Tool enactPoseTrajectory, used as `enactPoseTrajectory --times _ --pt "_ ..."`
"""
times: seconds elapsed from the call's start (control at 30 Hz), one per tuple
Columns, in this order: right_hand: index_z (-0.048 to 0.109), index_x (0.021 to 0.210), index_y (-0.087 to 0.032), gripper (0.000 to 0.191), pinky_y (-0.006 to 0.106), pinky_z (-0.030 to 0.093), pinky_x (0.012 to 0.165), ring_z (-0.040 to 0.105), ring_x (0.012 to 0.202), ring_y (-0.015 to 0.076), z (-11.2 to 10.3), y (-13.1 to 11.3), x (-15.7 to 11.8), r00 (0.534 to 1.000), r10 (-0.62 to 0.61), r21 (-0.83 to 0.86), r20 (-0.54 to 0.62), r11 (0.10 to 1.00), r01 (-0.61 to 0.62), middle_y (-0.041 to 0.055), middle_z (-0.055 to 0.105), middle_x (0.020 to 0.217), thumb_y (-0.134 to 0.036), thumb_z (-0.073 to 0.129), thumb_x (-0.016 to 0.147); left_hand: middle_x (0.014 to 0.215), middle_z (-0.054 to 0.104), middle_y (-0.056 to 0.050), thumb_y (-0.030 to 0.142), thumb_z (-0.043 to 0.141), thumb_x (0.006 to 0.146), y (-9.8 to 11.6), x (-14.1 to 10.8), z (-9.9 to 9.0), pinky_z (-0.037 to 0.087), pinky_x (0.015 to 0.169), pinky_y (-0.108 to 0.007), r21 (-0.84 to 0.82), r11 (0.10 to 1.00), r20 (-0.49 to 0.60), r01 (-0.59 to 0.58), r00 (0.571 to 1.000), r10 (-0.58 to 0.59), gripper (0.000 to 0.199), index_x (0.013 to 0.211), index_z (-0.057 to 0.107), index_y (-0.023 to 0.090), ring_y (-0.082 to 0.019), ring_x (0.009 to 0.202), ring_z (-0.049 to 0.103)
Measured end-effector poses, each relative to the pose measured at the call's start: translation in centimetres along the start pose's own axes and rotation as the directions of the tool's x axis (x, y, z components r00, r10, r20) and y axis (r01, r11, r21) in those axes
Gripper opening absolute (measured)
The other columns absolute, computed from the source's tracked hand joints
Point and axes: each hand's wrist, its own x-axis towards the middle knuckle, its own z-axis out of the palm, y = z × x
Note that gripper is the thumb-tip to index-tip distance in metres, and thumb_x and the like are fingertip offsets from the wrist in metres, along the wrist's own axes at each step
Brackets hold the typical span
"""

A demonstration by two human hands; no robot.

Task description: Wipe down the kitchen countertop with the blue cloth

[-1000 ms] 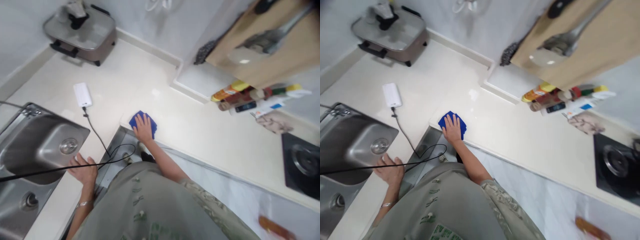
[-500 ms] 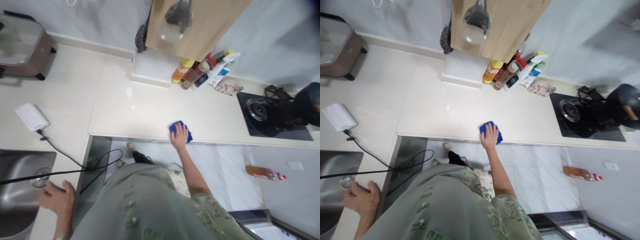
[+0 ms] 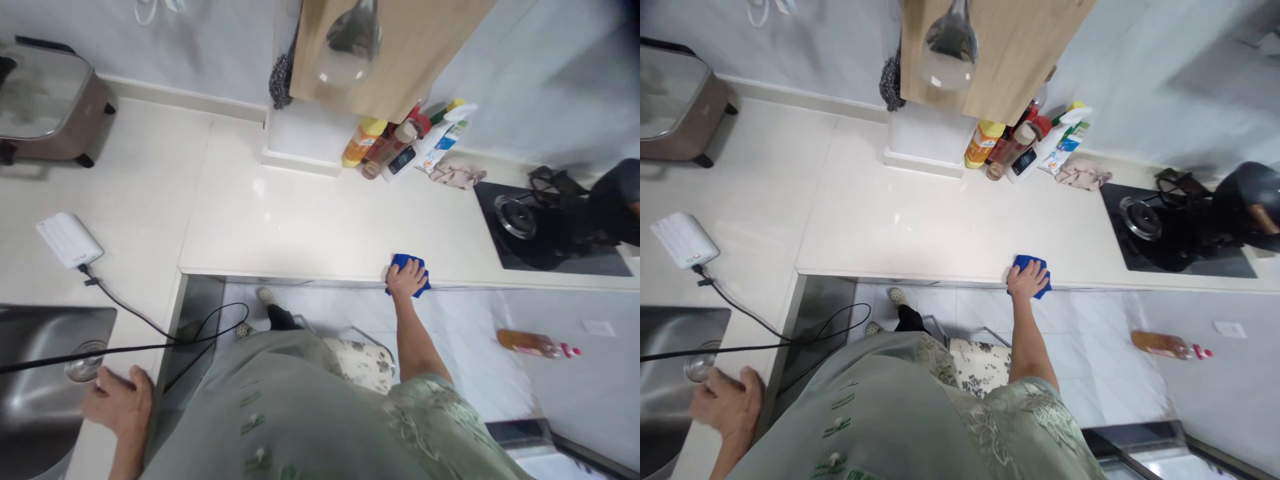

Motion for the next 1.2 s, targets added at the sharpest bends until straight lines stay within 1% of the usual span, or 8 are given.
enactPoseTrajectory --times 0.17,0.37,0.57,0.7,0.8,0.93,1.0,1.2 --pt "0.052 0.144 -0.005 0.061 0.062 0.026 0.116 0.032 0.147 0.0382 0.1 -5.1 -5.8 0.996 -0.094 -0.002 -0.003 0.996 0.094 0.0242 0.051 0.149 -0.038 0.037 0.094 0.147 0.033 -0.038 0.047 0.053 0.078 0.8 -1.1 0.2 0.029 0.094 -0.082 -0.027 0.999 -0.037 0.021 0.999 -0.022 0.09 0.151 0.032 -0.002 -0.057 0.141 0.028" --pt "0.046 0.149 -0.007 0.058 0.061 0.021 0.12 0.022 0.153 0.034 -0.5 -15.9 -13.3 0.94 -0.327 0.102 0.098 0.943 0.318 0.0191 0.047 0.154 -0.034 0.033 0.099 0.151 0.026 -0.037 0.043 0.049 0.079 1.4 -1.9 -0.3 0.02 0.08 -0.088 -0.094 0.995 -0.035 -0.015 0.999 0.012 0.091 0.156 0.021 0.003 -0.062 0.141 0.021" --pt "0.041 0.153 -0.002 0.063 0.057 0.013 0.124 0.01 0.155 0.0374 -1.6 -28.7 -18.0 0.752 -0.606 0.198 0.258 0.796 0.573 0.0182 0.033 0.163 -0.037 0.04 0.1 0.148 0.032 -0.035 0.044 0.048 0.087 1.3 -1.3 0.6 0.023 0.102 -0.082 -0.052 0.995 -0.055 0.087 0.994 -0.09 0.08 0.151 0.032 -0.001 -0.056 0.141 0.027" --pt "0.037 0.155 -0.003 0.066 0.056 0.008 0.126 0.01 0.155 0.0387 -1.5 -36.4 -18.6 0.588 -0.748 0.288 0.308 0.663 0.691 0.017 0.029 0.165 -0.038 0.043 0.099 0.146 0.035 -0.033 0.049 0.044 0.092 1.0 -1.3 1.0 0.023 0.115 -0.069 0.012 0.995 -0.081 0.1 0.992 -0.098 0.079 0.148 0.038 -0.006 -0.049 0.14 0.031" --pt "0.037 0.156 -0.004 0.066 0.055 0.006 0.126 0.01 0.155 0.0377 -0.9 -40.1 -18.1 0.497 -0.81 0.345 0.311 0.584 0.735 0.0149 0.029 0.166 -0.038 0.043 0.099 0.147 0.036 -0.034 0.052 0.037 0.093 1.0 -1.5 0.6 0.022 0.118 -0.063 0.017 0.995 -0.082 0.103 0.991 -0.101 0.08 0.144 0.042 -0.009 -0.047 0.141 0.032" --pt "0.038 0.156 -0.009 0.065 0.053 0.006 0.126 0.009 0.156 0.0339 -0.2 -39.7 -16.5 0.422 -0.854 0.39 0.306 0.516 0.762 0.0115 0.029 0.166 -0.038 0.044 0.098 0.156 0.029 -0.034 0.051 0.037 0.096 1.3 -2.0 0.1 0.018 0.119 -0.066 -0.034 0.998 -0.088 0.058 0.994 -0.06 0.077 0.15 0.037 -0.004 -0.045 0.15 0.02" --pt "0.039 0.155 -0.012 0.065 0.053 0.007 0.126 0.01 0.156 0.0328 0.0 -37.2 -15.0 0.447 -0.841 0.362 0.305 0.536 0.763 0.0102 0.03 0.166 -0.039 0.045 0.097 0.158 0.028 -0.033 0.048 0.037 0.097 1.5 -2.2 -0.1 0.017 0.119 -0.068 -0.042 0.999 -0.072 0.017 0.997 -0.02 0.074 0.153 0.034 0.0 -0.044 0.152 0.018" --pt "0.038 0.156 -0.014 0.064 0.062 0.009 0.123 0.018 0.154 0.0341 0.0 -25.0 -9.8 0.774 -0.541 0.03 0.329 0.825 0.564 0.0111 0.033 0.165 -0.041 0.034 0.098 0.163 0.016 -0.032 0.049 0.041 0.1 2.0 -2.6 -0.3 0.015 0.121 -0.066 0.009 0.998 -0.018 -0.067 0.998 0.067 0.068 0.151 0.042 0.004 -0.045 0.153 0.013"
